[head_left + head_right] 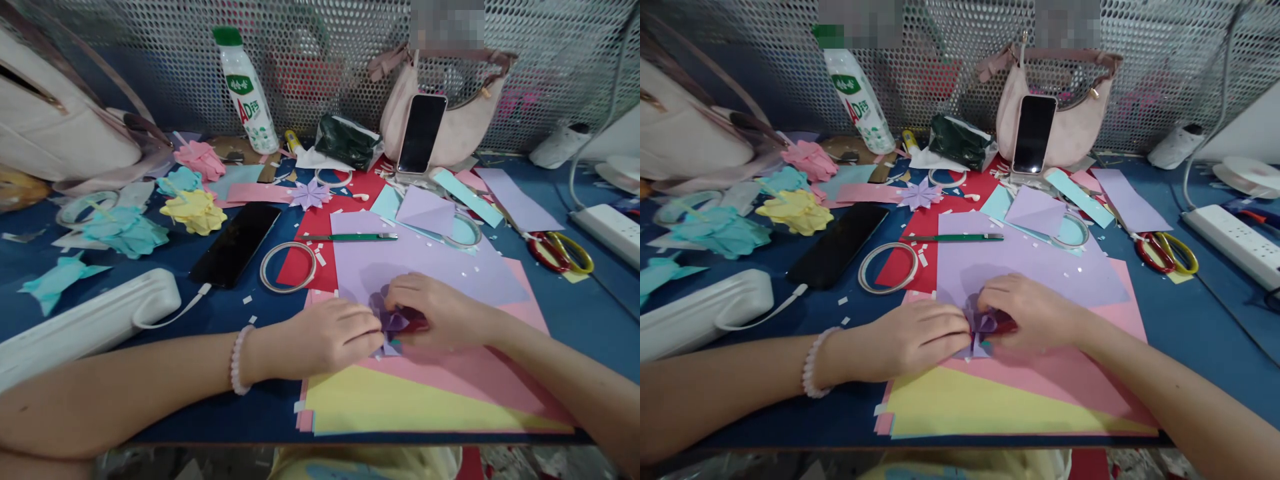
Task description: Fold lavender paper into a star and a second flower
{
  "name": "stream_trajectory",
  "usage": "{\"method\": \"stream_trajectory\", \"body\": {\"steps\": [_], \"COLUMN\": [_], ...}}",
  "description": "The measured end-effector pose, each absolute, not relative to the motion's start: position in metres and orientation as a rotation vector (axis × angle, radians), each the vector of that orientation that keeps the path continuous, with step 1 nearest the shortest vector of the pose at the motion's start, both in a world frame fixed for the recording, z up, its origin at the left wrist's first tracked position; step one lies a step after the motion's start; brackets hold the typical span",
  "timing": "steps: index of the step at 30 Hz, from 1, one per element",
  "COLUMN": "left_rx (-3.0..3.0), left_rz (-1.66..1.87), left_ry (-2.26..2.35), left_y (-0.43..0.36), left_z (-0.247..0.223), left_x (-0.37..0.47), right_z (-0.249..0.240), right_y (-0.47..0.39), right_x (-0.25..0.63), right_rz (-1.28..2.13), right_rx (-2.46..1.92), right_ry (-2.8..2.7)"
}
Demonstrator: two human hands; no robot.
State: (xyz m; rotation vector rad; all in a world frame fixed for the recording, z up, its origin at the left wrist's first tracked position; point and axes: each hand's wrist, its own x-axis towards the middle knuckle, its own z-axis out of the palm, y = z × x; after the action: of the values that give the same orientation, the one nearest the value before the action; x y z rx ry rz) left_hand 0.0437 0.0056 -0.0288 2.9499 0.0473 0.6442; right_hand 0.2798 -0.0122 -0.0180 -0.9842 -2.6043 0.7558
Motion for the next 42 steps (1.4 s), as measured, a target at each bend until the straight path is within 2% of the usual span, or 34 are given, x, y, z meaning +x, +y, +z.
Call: {"method": "stream_trajectory", "body": {"steps": [9,16,25,42], "left_rx": [3.035,3.013,2.862,2.910], "left_rz": [0.603,0.421,0.239,0.104], "left_ry": [-0.053,0.111,0.283,0.470], "left_y": [0.004,-0.018,-0.039,-0.048], "left_z": [-0.027,-0.028,-0.027,-0.026], "left_x": [0.045,0.047,0.037,0.035], "right_z": [-0.012,-0.018,-0.014,-0.017], "right_y": [-0.015,-0.034,-0.037,-0.039], "right_x": [0.278,0.262,0.257,0.255], "right_rz": [0.736,0.091,-0.236,-0.228], "right_rx": [-0.971,-1.160,-1.268,-1.237], "right_ry": [-2.615,-2.688,-2.715,-2.738]}}
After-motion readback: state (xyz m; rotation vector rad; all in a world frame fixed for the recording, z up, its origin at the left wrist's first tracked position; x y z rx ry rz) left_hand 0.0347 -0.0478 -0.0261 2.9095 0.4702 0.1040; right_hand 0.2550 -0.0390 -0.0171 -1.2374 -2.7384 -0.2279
